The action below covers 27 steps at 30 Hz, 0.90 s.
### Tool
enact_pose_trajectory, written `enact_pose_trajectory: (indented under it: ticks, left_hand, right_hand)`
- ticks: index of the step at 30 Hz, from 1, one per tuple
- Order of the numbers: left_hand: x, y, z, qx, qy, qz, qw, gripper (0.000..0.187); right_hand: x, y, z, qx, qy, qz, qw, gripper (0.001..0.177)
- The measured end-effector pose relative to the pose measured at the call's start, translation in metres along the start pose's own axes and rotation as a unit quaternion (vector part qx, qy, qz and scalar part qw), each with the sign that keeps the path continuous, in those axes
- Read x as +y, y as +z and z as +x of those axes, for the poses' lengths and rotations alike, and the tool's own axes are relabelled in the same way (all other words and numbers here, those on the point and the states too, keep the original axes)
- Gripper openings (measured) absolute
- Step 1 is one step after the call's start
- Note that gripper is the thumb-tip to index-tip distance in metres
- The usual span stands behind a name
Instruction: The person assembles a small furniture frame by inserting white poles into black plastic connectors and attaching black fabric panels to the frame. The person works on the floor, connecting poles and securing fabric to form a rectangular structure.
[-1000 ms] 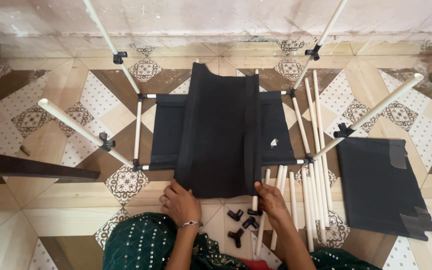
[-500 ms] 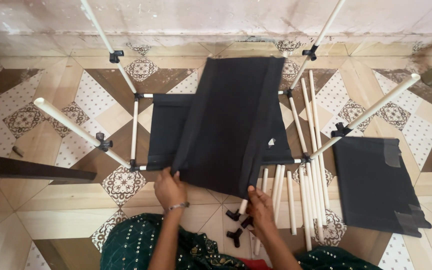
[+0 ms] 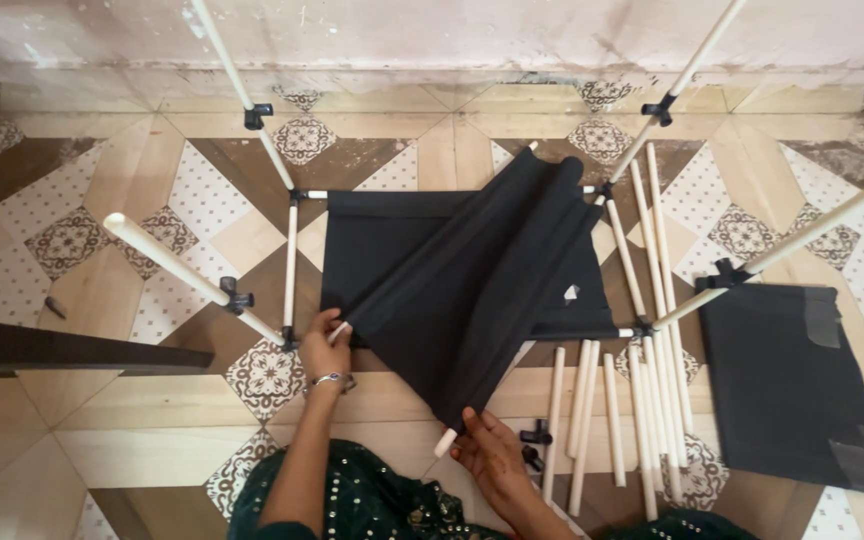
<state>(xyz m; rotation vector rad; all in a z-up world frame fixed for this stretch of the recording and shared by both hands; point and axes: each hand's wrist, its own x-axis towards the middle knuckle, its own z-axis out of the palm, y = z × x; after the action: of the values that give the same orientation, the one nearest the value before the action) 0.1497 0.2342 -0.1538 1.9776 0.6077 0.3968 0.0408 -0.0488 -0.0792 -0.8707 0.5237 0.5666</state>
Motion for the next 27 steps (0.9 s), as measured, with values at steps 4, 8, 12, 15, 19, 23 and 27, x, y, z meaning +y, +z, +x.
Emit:
enact_pose_trajectory:
  ticks: [4, 8, 12, 15, 19, 23, 27]
  left_hand:
    - [0.006, 0.005, 0.017, 0.031, 0.027, -0.199, 0.979, 0.031]
    - [0.043, -0.014, 0.025, 0.121, 0.130, -0.005, 0.984, 0.061]
    - [0.078, -0.048, -0.029, 0.034, 0.147, 0.140, 0.979, 0.036]
    - [0.082, -0.072, -0.064, -0.023, 0.036, 0.081, 0.996, 0.019]
    - [0.066, -0.079, -0.064, 0.084, -0.027, 0.007, 0.996, 0.019]
    - [0.067, -0.073, -0.056, 0.280, -0.041, -0.293, 0.913, 0.023]
    - [0.096, -0.092, -0.052, 0.330, 0.119, -0.152, 0.924, 0.033]
  right_hand:
    - [0.009, 0.011, 0.005, 0.026, -0.013, 0.013, 0.999, 0.028]
    - [0.023, 0.045, 0.014, 0.027, -0.045, 0.052, 0.997, 0.028]
    - [0.041, 0.078, 0.040, -0.015, -0.057, 0.052, 0.997, 0.023]
    - [0.059, 0.085, 0.064, -0.025, -0.071, 0.038, 0.996, 0.023]
    - [0.056, 0.064, 0.062, -0.071, -0.033, -0.101, 0.992, 0.028]
    - [0.000, 0.058, 0.035, -0.061, 0.023, -0.562, 0.825, 0.031]
    - [-0.027, 0.132, 0.063, 0.044, -0.393, -0.596, 0.699, 0.020]
